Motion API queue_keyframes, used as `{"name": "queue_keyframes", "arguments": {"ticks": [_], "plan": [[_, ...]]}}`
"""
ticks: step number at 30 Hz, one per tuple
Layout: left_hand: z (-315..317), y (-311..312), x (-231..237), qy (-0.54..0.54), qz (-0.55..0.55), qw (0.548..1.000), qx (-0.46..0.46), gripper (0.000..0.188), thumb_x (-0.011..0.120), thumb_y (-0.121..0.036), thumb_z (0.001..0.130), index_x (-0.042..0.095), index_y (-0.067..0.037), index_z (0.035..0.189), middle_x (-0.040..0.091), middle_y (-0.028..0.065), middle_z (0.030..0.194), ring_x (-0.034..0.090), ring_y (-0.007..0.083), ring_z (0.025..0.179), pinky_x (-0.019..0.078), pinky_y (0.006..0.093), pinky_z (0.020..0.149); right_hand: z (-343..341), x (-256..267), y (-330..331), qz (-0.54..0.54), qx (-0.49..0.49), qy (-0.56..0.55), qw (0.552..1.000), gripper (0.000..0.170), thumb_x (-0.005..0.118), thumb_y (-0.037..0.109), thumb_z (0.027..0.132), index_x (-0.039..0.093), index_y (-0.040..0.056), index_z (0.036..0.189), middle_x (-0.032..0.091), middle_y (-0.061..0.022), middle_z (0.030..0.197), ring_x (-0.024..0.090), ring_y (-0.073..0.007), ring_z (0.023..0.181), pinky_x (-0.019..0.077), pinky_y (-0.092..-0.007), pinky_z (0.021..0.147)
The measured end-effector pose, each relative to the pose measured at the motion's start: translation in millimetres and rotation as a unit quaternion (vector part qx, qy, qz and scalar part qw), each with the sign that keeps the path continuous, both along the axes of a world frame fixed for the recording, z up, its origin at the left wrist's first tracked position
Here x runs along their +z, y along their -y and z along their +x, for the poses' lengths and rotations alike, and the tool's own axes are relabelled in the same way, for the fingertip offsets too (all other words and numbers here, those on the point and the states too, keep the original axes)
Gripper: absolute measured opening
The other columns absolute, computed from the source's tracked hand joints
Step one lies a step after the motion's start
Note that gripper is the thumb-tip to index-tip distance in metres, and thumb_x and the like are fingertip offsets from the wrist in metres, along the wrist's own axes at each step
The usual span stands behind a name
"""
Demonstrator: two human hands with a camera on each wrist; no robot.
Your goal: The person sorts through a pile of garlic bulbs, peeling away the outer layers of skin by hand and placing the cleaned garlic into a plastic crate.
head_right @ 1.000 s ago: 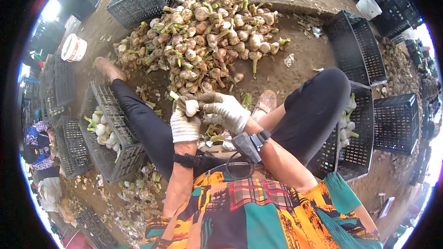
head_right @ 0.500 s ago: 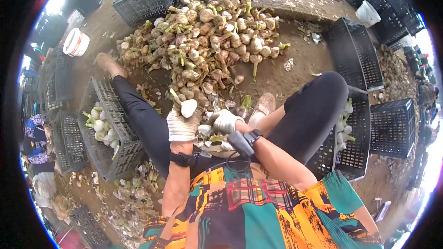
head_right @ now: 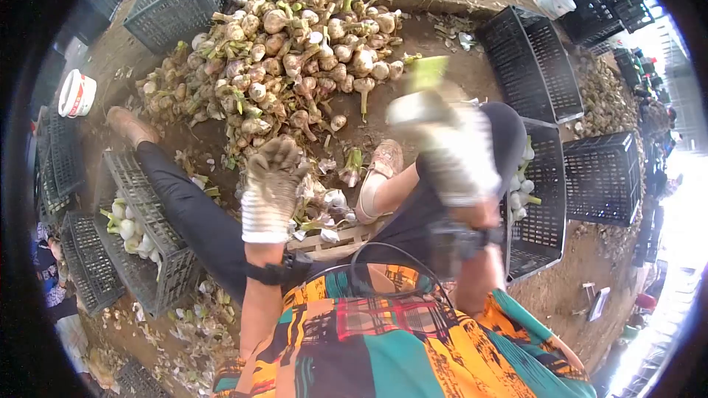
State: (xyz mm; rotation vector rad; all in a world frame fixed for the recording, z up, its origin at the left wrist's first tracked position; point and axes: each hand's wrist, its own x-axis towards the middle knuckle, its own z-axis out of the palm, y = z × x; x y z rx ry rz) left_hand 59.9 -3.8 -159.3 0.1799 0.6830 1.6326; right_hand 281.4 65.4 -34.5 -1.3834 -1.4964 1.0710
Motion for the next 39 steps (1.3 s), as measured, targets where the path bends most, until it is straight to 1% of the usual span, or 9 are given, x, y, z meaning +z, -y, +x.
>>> {"name": "queue_keyframes", "arguments": {"ticks": [3,6,10,12,16,22,29,33,39], "plan": [[-54,5,-82,0.152,-0.155,0.976,0.037,0.025,0.058,-0.03,0.091,0.059,-0.007,0.082,0.06,0.0076,0.088,0.058,0.0228,0.083,0.0521,0.0382,0.074,112,29,-11,0.092,-0.184,0.177,0.962,0.043,0.067,0.004,0.078,0.057,0.0021,0.12,0.063,-0.0055,0.101,0.06,-0.0135,0.087,0.049,-0.0257,0.078],[-49,7,-89,0.12,-0.33,0.93,0.109,0.023,0.059,-0.024,0.089,0.059,-0.003,0.081,0.059,0.0064,0.076,0.057,0.022,0.071,0.0525,0.0343,0.063,151,36,-11,-0.065,-0.232,0.741,0.627,0.044,0.066,0.018,0.077,0.058,0.0014,0.118,0.058,-0.0189,0.116,0.057,-0.032,0.106,0.0449,-0.0372,0.092],[-41,3,-105,0.142,-0.324,0.935,0.025,0.021,0.06,-0.024,0.088,0.062,-0.005,0.081,0.063,0.0081,0.076,0.06,0.0244,0.072,0.0514,0.0374,0.069,36,-17,-59,0.198,-0.016,0.413,0.889,0.034,0.061,0.008,0.078,0.063,0.0033,0.111,0.062,-0.0142,0.111,0.057,-0.0283,0.106,0.0442,-0.0344,0.092],[-38,-1,-106,0.151,-0.333,0.93,0.036,0.019,0.06,-0.022,0.088,0.062,-0.004,0.082,0.062,0.0087,0.076,0.06,0.024,0.07,0.052,0.0372,0.066,-33,-68,-96,-0.099,0.135,0.288,0.943,0.041,0.059,0.009,0.074,0.062,0.0076,0.115,0.061,-0.0152,0.112,0.058,-0.0274,0.105,0.0437,-0.0335,0.094],[-51,9,-83,0.161,-0.354,0.919,0.065,0.017,0.058,-0.02,0.09,0.061,-0.003,0.088,0.063,0.0091,0.078,0.062,0.0244,0.069,0.0534,0.0365,0.064,-94,-289,-110,-0.05,0.263,0.567,0.779,0.045,0.054,0.01,0.078,0.056,0.02,0.122,0.047,-0.0187,0.13,0.048,-0.0384,0.117,0.0411,-0.0478,0.096],[-67,24,-98,0.155,-0.294,0.942,0.045,0.018,0.054,-0.022,0.093,0.059,-0.004,0.092,0.062,0.0082,0.078,0.062,0.0216,0.072,0.0547,0.0305,0.061,-89,-338,-121,-0.153,0.164,0.381,0.897,0.03,0.061,0.011,0.073,0.065,0.0072,0.103,0.066,-0.0167,0.093,0.063,-0.0309,0.085,0.0504,-0.0391,0.073],[-24,1,-87,0.276,-0.179,0.944,0.022,0.034,0.062,-0.035,0.089,0.058,-0.007,0.108,0.06,0.0087,0.103,0.059,0.0237,0.092,0.0522,0.0389,0.081,-142,-137,-6,-0.184,0.312,0.077,0.929,0.049,0.064,0.014,0.081,0.051,0.0003,0.127,0.063,-0.0107,0.11,0.059,-0.016,0.102,0.0488,-0.0298,0.083],[-33,16,-36,0.005,-0.048,0.999,0.023,0.038,0.065,-0.019,0.087,0.054,-0.003,0.12,0.061,0.0074,0.098,0.059,0.0178,0.078,0.0524,0.0277,0.066,-117,-106,-1,-0.334,0.08,-0.317,0.884,0.04,0.063,0.013,0.083,0.055,-0.0016,0.119,0.064,-0.0075,0.101,0.059,-0.0104,0.083,0.0488,-0.0268,0.074],[-9,18,3,-0.291,-0.06,0.954,0.037,0.037,0.064,-0.003,0.085,0.055,-0.002,0.122,0.062,0.0066,0.103,0.059,0.0109,0.08,0.0503,0.0227,0.07,-117,-97,5,-0.346,0.165,-0.216,0.898,0.022,0.066,0.017,0.084,0.065,0.0009,0.099,0.065,-0.0016,0.084,0.058,-0.0077,0.068,0.0454,-0.0214,0.058]]}}
